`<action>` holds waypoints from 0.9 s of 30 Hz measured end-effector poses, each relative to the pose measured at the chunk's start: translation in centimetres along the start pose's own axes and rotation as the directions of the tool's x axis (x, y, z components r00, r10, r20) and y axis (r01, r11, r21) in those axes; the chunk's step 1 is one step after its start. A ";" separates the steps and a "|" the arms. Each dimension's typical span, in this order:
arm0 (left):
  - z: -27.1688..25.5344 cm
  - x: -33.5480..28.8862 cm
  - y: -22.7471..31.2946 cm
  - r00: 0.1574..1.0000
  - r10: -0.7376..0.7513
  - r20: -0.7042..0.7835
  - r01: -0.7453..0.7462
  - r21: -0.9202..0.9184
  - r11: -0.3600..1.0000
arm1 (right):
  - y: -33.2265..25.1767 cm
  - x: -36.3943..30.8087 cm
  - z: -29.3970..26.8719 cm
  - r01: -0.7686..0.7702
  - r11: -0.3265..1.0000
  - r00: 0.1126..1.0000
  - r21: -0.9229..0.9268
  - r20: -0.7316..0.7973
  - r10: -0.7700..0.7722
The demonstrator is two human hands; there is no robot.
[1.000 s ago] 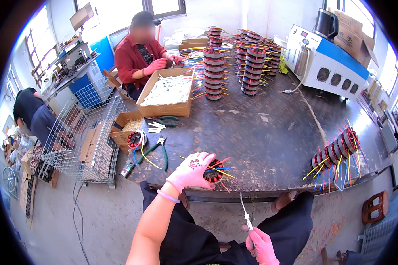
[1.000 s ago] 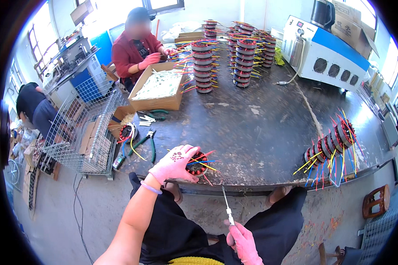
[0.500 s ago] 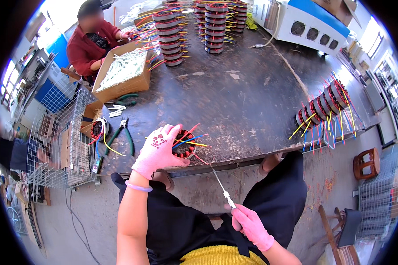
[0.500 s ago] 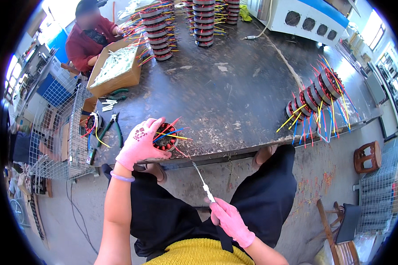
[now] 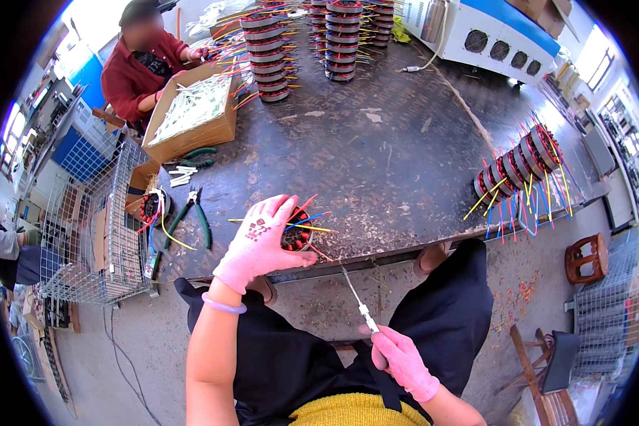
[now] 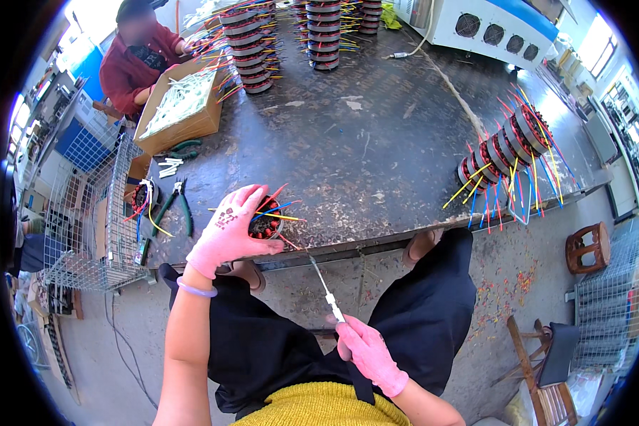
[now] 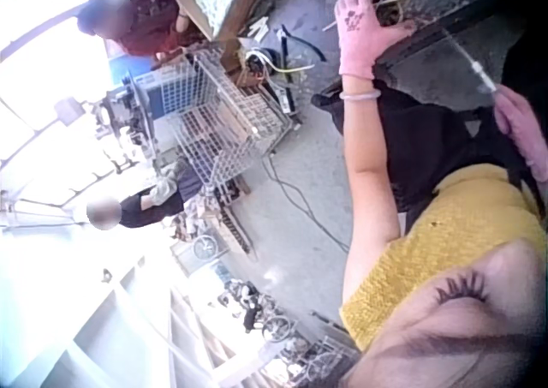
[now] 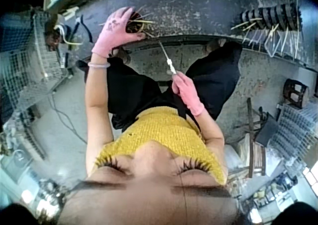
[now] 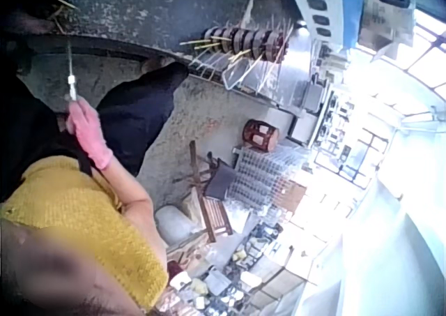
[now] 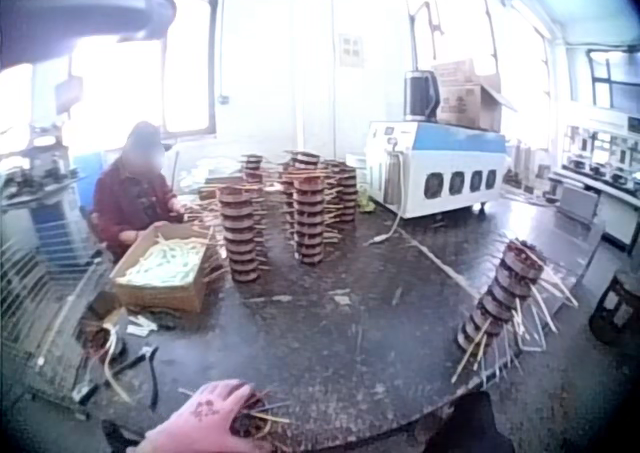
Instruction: The person uses a wire stripper to strip the insulation off the ends of several colorful wires attached to metal components, then stacks the components on a table.
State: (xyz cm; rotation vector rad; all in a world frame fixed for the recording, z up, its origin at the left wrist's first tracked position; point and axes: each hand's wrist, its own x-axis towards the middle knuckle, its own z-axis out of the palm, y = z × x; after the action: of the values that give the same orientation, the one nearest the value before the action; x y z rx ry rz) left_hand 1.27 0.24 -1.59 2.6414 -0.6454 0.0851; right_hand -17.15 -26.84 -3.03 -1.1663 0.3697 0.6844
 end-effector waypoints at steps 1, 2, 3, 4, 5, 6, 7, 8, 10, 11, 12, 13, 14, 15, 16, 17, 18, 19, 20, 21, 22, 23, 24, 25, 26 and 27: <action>0.8 -0.1 -0.2 1.000 0.007 -0.021 -0.008 -0.010 1.000 | 0.1 -0.1 -0.1 0.006 1.000 1.000 0.016 -0.007 -0.006; 1.3 0.0 -0.2 0.999 0.018 -0.043 -0.019 -0.018 1.000 | 0.3 -0.1 -0.2 0.016 0.999 1.000 0.034 -0.014 -0.015; 1.5 0.1 0.0 0.999 -0.009 -0.035 0.007 -0.036 0.999 | 0.4 -0.1 -0.2 0.025 0.998 0.999 0.051 -0.021 -0.024; 1.6 0.1 0.1 0.999 -0.009 -0.038 0.007 -0.046 0.999 | 0.3 -0.2 -0.2 0.025 0.999 0.999 0.041 -0.029 -0.023; 1.6 0.1 0.0 0.999 -0.011 -0.045 0.009 -0.052 0.999 | 0.0 -0.3 -0.2 0.026 0.999 0.999 0.028 -0.032 -0.025; 1.6 0.2 -0.1 0.999 -0.013 -0.052 0.010 -0.057 0.998 | -0.2 -0.4 -0.2 0.028 0.999 0.999 0.016 -0.036 -0.027; 1.7 0.2 -0.5 0.998 0.011 -0.063 -0.016 -0.070 0.997 | -0.3 -0.4 -0.2 0.029 1.000 0.999 0.009 -0.032 -0.028; 1.7 0.2 -0.5 0.998 -0.003 -0.055 -0.003 -0.100 0.995 | -0.3 -0.5 -0.3 0.028 1.000 0.999 0.004 -0.030 -0.028; 1.7 0.6 -0.4 0.999 -0.029 -0.038 0.022 -0.160 0.987 | -0.4 -0.3 -0.5 0.035 0.999 0.999 -0.010 -0.029 -0.035; 1.7 0.5 -0.3 0.998 -0.029 -0.049 0.021 -0.159 0.987 | -0.3 -0.3 -0.5 0.036 0.999 0.999 -0.018 -0.028 -0.036; 1.8 0.5 -0.3 0.997 -0.021 -0.079 0.011 -0.129 0.992 | -0.3 -0.3 -0.5 0.036 0.999 0.999 -0.025 -0.028 -0.037; 2.0 0.5 -0.4 0.994 -0.011 -0.109 0.001 -0.098 0.995 | -0.3 -0.2 -0.5 0.043 0.999 0.999 -0.022 -0.023 -0.044; 2.3 0.4 -0.3 0.991 -0.001 -0.133 -0.009 -0.075 0.997 | -0.2 -0.1 -0.5 0.044 0.999 0.999 -0.018 -0.025 -0.045; 2.5 0.3 -0.3 0.989 0.000 -0.149 -0.009 -0.066 0.998 | -0.1 -0.1 -0.4 0.045 0.999 0.999 -0.013 -0.028 -0.046; 2.4 0.3 -0.1 0.986 -0.001 -0.164 -0.009 -0.056 0.998 | 0.0 -0.1 -0.3 0.048 0.999 0.999 -0.018 -0.024 -0.049; 2.4 0.5 0.0 0.984 0.001 -0.181 -0.009 -0.046 0.999 | -0.1 -0.1 -0.3 0.052 0.998 0.998 -0.022 -0.020 -0.053; 2.6 0.5 0.0 0.980 0.007 -0.197 -0.016 -0.043 0.999 | -0.2 -0.2 -0.3 0.057 0.998 0.998 -0.026 -0.016 -0.057; 2.8 0.6 0.0 0.977 0.013 -0.214 -0.022 -0.040 0.999 | -0.1 -0.1 -0.3 0.054 0.998 0.998 -0.015 -0.021 -0.054; 3.0 0.6 0.0 0.973 0.017 -0.231 -0.026 -0.037 0.999 | 0.0 -0.1 -0.4 0.050 0.999 0.998 -0.005 -0.025 -0.051; 3.1 0.7 0.3 0.965 0.034 -0.260 -0.038 -0.013 0.999 | 0.0 0.0 -0.4 0.047 0.999 0.998 0.005 -0.029 -0.047; 3.2 0.7 0.3 0.966 0.031 -0.255 -0.035 -0.012 0.999 | 0.1 0.0 -0.4 0.036 0.999 0.999 0.008 -0.030 -0.036; 3.2 0.8 0.2 0.967 0.033 -0.254 -0.037 -0.012 0.999 | 0.1 0.1 -0.3 0.031 0.999 0.999 0.009 -0.034 -0.031; 3.2 0.8 0.1 0.967 0.035 -0.252 -0.039 -0.013 0.999 | 0.1 0.1 -0.3 0.026 1.000 0.999 0.011 -0.038 -0.025; 3.0 0.6 0.1 0.975 0.018 -0.224 -0.021 -0.012 1.000 | 0.2 0.2 -0.3 0.028 1.000 0.999 0.009 -0.031 -0.027; 2.8 0.5 0.0 0.981 0.019 -0.193 -0.026 -0.034 0.999 | 0.3 0.3 -0.3 0.033 0.999 0.999 0.009 -0.026 -0.033; 2.4 0.4 -0.2 0.986 0.021 -0.163 -0.030 -0.055 0.998 | 0.3 0.4 -0.3 0.039 0.999 0.999 0.008 -0.022 -0.038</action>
State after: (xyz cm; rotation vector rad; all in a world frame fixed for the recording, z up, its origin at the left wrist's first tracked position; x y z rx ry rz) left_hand 1.58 -0.77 -3.77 2.5389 -0.6167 0.2819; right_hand -17.05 -26.95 -3.61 -1.1706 0.3669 0.6366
